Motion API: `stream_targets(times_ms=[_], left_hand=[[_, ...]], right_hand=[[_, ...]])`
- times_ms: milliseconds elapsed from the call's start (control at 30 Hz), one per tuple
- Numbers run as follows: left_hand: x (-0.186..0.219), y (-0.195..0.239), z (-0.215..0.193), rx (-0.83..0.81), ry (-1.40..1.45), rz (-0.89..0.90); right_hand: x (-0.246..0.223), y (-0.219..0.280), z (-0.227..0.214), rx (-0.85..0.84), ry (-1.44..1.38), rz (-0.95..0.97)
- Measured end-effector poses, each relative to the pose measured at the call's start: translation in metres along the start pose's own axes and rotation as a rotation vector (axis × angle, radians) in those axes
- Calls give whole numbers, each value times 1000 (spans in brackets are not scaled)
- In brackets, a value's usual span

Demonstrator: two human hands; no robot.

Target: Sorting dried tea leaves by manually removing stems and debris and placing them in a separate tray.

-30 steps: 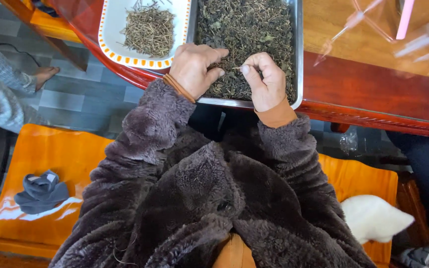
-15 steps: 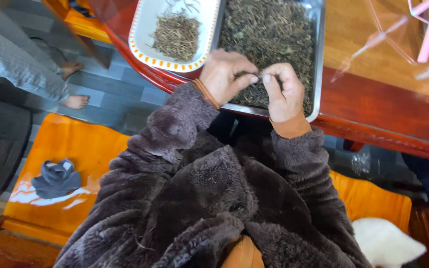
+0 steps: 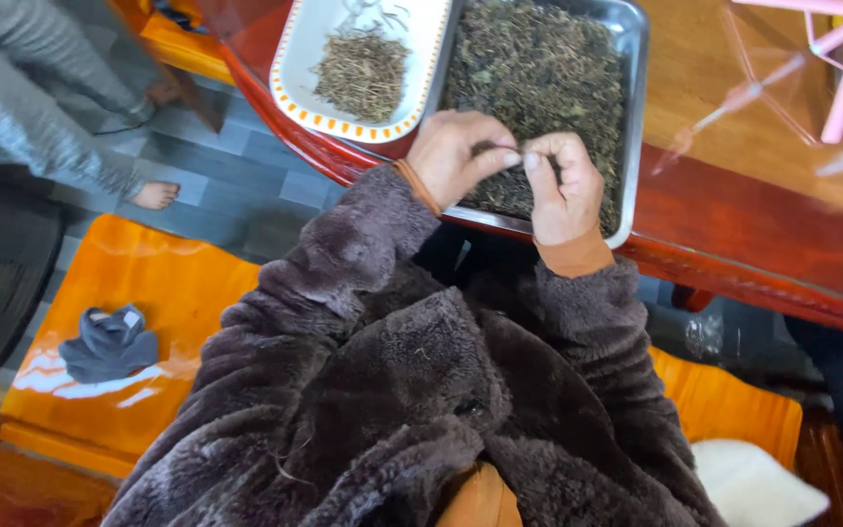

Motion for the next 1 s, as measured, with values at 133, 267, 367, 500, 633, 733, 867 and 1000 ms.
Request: stream_targets(times_ms=[133,267,367,500,633,733,867,1000], left_hand=[[-3,2,-1,-35,67,-3],[0,5,-4,-88,110,-175],[4,7,-5,-85,137,-231],[5,7,-3,-80,133,-237],[8,5,-5,-10,118,-132],[20,2,-13,-16,27,55],[19,4,-14,-27,-71,80],[16,8,-10,-67,-191,3]], right_hand=[[-12,-6,2,53,-25,4],[-10,-5,4,65,-69,6],[-10,-5,5,71,-87,13],[-10,-4,5,63,-66,-7],[-15,-5,4,45,-36,-55],[-23,-5,3,-95,66,11],[-17,-3,6,-79,116,-38],[-10,-1,4,-103,220,-89]])
Point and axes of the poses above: each hand's wrist, its own y-axis away from the middle knuckle, its own z-axis out of the palm, x = y × z, the point moved 1 cm from there along -y, towards the middle knuckle, and after that the axes turned 5 degrees about -z, right-handed, at the moved point
